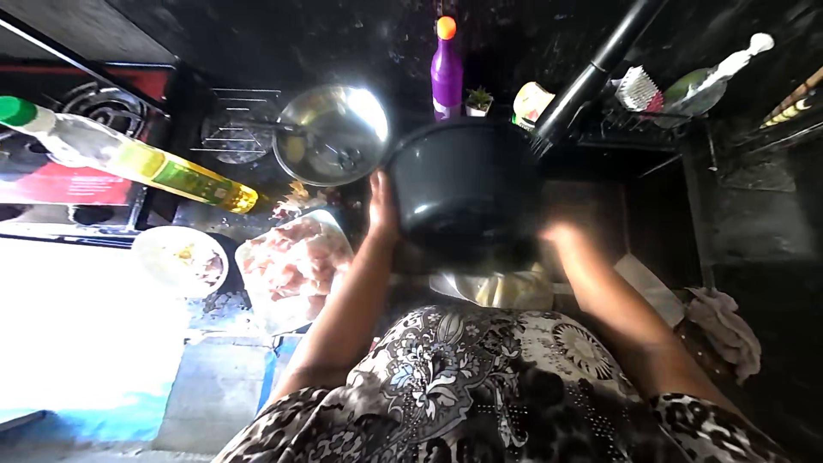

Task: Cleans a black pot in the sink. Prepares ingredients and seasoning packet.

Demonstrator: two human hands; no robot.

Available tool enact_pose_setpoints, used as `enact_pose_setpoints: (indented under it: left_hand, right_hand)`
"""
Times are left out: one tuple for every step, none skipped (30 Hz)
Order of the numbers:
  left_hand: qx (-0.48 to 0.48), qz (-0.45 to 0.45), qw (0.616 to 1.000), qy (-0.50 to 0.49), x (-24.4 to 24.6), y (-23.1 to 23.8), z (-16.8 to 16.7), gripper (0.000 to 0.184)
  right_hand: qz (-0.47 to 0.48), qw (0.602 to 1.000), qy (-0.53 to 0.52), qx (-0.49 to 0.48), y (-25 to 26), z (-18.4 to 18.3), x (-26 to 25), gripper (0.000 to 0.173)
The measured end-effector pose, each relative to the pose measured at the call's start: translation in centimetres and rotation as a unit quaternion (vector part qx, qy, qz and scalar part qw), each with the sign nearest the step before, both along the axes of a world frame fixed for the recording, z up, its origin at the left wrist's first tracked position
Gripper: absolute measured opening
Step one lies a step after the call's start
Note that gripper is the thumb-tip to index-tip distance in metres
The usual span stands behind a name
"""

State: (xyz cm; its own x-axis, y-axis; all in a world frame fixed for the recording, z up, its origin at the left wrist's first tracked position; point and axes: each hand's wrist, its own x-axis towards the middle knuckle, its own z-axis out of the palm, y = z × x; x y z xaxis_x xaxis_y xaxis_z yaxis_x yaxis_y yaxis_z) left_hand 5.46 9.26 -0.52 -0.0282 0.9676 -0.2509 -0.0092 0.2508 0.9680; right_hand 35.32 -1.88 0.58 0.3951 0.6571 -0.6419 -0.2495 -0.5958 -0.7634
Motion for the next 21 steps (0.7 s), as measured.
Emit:
enact_pose_setpoints:
  left_hand:
    - [-0.020,0.021,1.000,-0.007,-0.3,-0.4,-0.1,0.068]
    - [-0.035,0.037,0.998,-0.025,-0.5,-0.5,-0.3,0.074]
    - [-0.048,0.040,0.997,-0.052,-0.8,-0.5,-0.4,0.077]
    - [-0.056,0.036,0.995,-0.079,-1.1,-0.6,-0.5,0.076]
    - [-0.063,0.031,0.992,-0.107,-1.4,-0.8,-0.6,0.068]
    - [-0.073,0.029,0.988,-0.134,-1.6,-0.8,-0.9,0.056]
    - [-0.088,0.020,0.984,-0.155,-1.9,-0.8,-1.2,0.045]
    - [-0.106,0.006,0.982,-0.157,-2.2,-0.8,-1.7,0.040]
    - [-0.121,-0.014,0.984,-0.131,-2.3,-0.8,-2.3,0.039]
    - [-0.132,-0.033,0.986,-0.101,-2.1,-0.9,-2.9,0.040]
    - [-0.141,-0.047,0.986,-0.073,-1.6,-0.9,-3.5,0.040]
    - [-0.149,-0.063,0.986,-0.046,-1.0,-0.8,-4.3,0.040]
    - [-0.161,-0.083,0.983,-0.016,-0.3,-0.5,-5.2,0.042]
    - [-0.172,-0.101,0.980,0.015,0.4,-0.4,-6.0,0.045]
    - [-0.183,-0.122,0.974,0.047,1.2,-0.3,-6.8,0.049]
    - [-0.195,-0.144,0.967,0.083,2.1,-0.1,-7.4,0.053]
    - [-0.206,-0.166,0.956,0.125,3.1,-0.2,-8.0,0.055]
    - [-0.213,-0.194,0.944,0.163,4.0,-0.4,-8.2,0.057]
    - [-0.211,-0.216,0.934,0.192,4.9,-0.6,-8.4,0.056]
    - [-0.204,-0.220,0.931,0.207,5.6,-0.7,-8.6,0.055]
    - [-0.195,-0.208,0.938,0.197,6.0,-0.7,-9.2,0.053]
  right_hand:
    - [0.003,0.999,0.023,0.043,-0.1,-0.6,0.1,0.035]
    - [0.012,0.997,0.025,0.079,-0.2,-0.9,0.2,0.034]
    - [0.030,0.994,-0.002,0.109,-0.4,-0.8,0.3,0.032]
    - [0.055,0.987,-0.049,0.141,-0.6,-0.4,0.3,0.035]
    - [0.075,0.977,-0.095,0.175,-0.4,-0.4,0.7,0.041]
    - [0.077,0.965,-0.128,0.216,0.1,-1.3,1.3,0.042]
    - [0.067,0.952,-0.145,0.261,0.6,-1.9,1.9,0.042]
    - [0.055,0.943,-0.151,0.292,0.9,-1.9,2.3,0.042]
    - [0.049,0.939,-0.154,0.302,0.9,-1.3,2.4,0.042]
    - [0.048,0.938,-0.161,0.304,0.6,-0.3,2.4,0.043]
    - [0.045,0.938,-0.165,0.301,0.4,0.9,2.2,0.043]
    - [0.037,0.937,-0.166,0.304,0.3,2.0,2.0,0.043]
    - [0.043,0.929,-0.191,0.313,0.2,2.5,2.1,0.043]
    - [0.060,0.914,-0.235,0.325,0.0,2.5,2.4,0.043]
    - [0.081,0.894,-0.282,0.337,-0.2,2.7,2.7,0.043]
    - [0.101,0.874,-0.323,0.349,-0.3,3.0,2.8,0.044]
    - [0.114,0.854,-0.356,0.361,-0.5,3.3,2.8,0.044]
    - [0.122,0.838,-0.381,0.370,-0.6,3.6,2.7,0.043]
    - [0.127,0.828,-0.397,0.374,-0.7,4.0,2.7,0.043]
    - [0.131,0.827,-0.402,0.371,-0.7,4.4,2.9,0.043]
    - [0.133,0.831,-0.399,0.365,-0.7,4.7,3.3,0.043]
